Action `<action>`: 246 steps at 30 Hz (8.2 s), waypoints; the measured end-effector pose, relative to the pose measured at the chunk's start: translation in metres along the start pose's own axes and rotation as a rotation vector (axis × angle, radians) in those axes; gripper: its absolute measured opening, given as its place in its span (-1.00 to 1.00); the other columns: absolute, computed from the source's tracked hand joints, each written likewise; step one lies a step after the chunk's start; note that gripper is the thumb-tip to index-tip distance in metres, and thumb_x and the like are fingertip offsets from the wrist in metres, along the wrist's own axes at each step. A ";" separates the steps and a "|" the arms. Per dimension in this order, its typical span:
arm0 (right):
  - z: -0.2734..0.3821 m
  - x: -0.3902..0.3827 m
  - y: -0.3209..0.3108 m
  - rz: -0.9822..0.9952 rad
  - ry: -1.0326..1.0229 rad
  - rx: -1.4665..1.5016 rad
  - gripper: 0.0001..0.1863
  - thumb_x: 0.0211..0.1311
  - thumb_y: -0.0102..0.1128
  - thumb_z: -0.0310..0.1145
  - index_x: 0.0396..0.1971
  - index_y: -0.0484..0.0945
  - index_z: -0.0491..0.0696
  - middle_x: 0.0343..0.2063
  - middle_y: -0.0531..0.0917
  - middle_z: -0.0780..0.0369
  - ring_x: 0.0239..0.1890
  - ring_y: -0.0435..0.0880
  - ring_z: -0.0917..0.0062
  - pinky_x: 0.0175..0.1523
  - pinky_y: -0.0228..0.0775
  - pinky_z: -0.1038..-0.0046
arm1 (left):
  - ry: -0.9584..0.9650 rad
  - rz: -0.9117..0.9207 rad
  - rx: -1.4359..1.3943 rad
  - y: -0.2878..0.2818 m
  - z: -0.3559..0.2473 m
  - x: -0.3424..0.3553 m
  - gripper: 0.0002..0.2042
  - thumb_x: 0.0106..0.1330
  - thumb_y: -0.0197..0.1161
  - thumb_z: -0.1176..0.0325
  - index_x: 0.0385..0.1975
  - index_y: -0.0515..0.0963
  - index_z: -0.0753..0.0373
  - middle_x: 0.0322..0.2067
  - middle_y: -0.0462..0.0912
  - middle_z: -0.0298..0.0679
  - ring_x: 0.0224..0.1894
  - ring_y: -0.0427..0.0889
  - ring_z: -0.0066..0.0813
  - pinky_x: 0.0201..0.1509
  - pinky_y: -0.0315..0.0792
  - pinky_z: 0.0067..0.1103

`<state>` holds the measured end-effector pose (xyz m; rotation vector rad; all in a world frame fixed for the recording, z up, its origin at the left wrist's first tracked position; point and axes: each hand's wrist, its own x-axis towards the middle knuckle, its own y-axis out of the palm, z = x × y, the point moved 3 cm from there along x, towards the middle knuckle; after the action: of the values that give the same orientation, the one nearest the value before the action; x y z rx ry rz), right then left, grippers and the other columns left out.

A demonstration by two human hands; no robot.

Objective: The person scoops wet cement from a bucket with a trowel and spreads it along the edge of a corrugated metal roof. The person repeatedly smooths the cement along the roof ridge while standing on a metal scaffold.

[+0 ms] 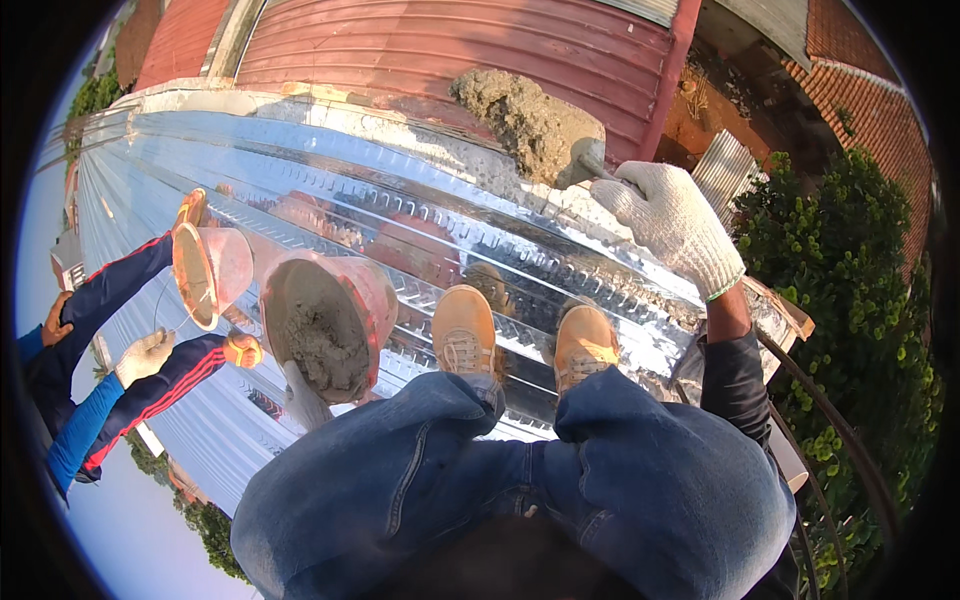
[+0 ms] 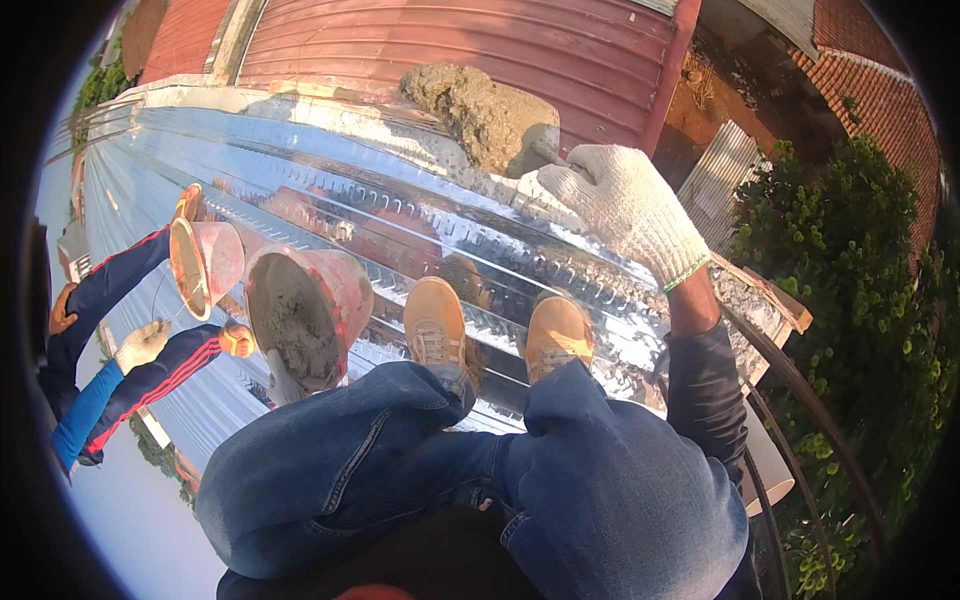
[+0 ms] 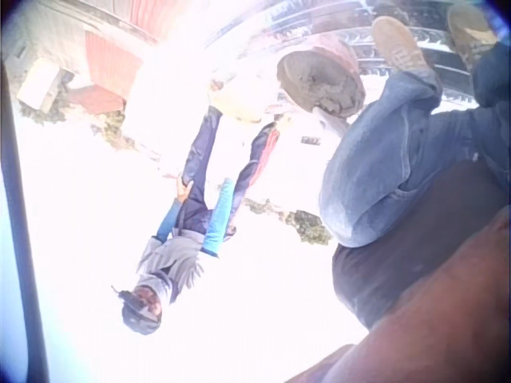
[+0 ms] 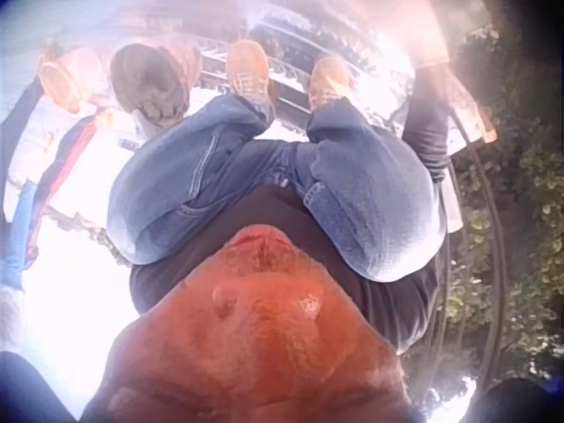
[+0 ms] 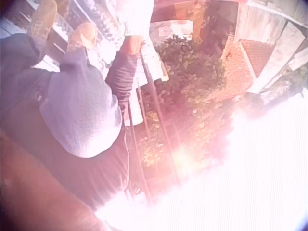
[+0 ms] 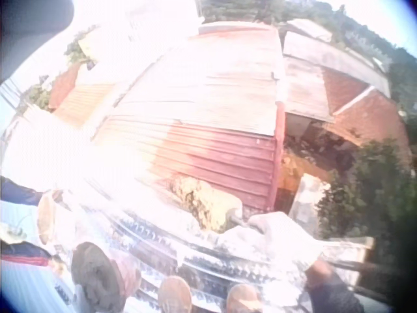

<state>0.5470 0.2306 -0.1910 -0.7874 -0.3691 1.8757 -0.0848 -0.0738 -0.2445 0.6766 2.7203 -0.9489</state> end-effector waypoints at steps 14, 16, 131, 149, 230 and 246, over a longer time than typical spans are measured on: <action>-0.022 -0.023 0.086 -0.214 0.055 -0.477 -0.63 0.52 0.43 -0.04 -0.04 0.72 -0.06 -0.29 0.69 0.10 -0.24 0.75 0.10 -0.15 0.57 0.07 | -0.078 0.097 -0.098 0.001 -0.019 -0.014 -0.37 0.61 0.39 -0.08 0.27 0.59 0.48 0.03 0.79 -0.15 -0.06 0.78 -0.29 0.07 0.70 -0.38; -0.029 -0.022 0.094 -0.159 0.106 -0.455 -0.62 0.53 0.42 -0.03 -0.02 0.73 -0.07 -0.28 0.70 0.08 -0.21 0.76 0.08 -0.13 0.57 0.06 | -0.090 0.108 -0.110 0.002 -0.016 -0.014 -0.37 0.62 0.38 -0.07 0.28 0.58 0.47 0.04 0.78 -0.15 -0.04 0.78 -0.29 0.08 0.70 -0.37; -0.021 -0.051 -0.004 0.150 -0.084 -0.447 -0.64 0.45 0.38 -0.38 0.13 0.52 -0.13 -0.21 0.68 -0.02 -0.20 0.79 -0.02 -0.11 0.61 -0.01 | 0.183 0.598 0.114 0.167 -0.184 0.031 -0.73 0.73 0.31 0.12 0.04 0.72 0.21 -0.10 0.68 -0.47 -0.08 0.60 -0.71 0.00 0.55 -0.62; -0.070 0.066 -0.004 0.599 -0.042 -0.630 -0.50 0.72 0.12 0.09 0.06 0.78 -0.05 -0.31 0.82 -0.01 -0.18 0.86 0.01 0.00 0.74 0.01 | 0.063 0.550 0.125 0.160 -0.165 0.068 -0.66 0.75 0.28 0.07 0.12 0.72 0.25 -0.02 0.73 -0.40 -0.03 0.67 -0.61 0.06 0.61 -0.52; 0.047 0.043 0.029 0.134 -0.712 -0.520 -0.65 0.44 0.46 -0.30 0.13 0.65 -0.05 -0.07 0.75 0.12 -0.15 0.83 0.17 -0.07 0.68 0.13 | 0.254 0.510 0.152 0.168 -0.197 -0.023 -0.71 0.61 0.48 0.13 0.00 0.77 0.26 -0.15 0.73 -0.44 -0.15 0.63 -0.68 -0.03 0.57 -0.60; 0.130 0.024 0.111 0.401 -0.839 -0.638 -0.62 0.38 0.48 -0.26 0.07 0.69 -0.15 -0.25 0.81 0.10 -0.31 0.89 0.21 -0.19 0.76 0.23 | 0.408 0.501 0.237 0.176 -0.207 -0.058 -0.60 0.69 0.35 0.06 0.06 0.79 0.36 -0.18 0.78 -0.37 -0.14 0.64 -0.66 -0.03 0.57 -0.58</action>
<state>0.3767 0.2172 -0.1673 -0.4391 -1.4764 2.4482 0.0456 0.1571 -0.1605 1.6615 2.5464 -1.0978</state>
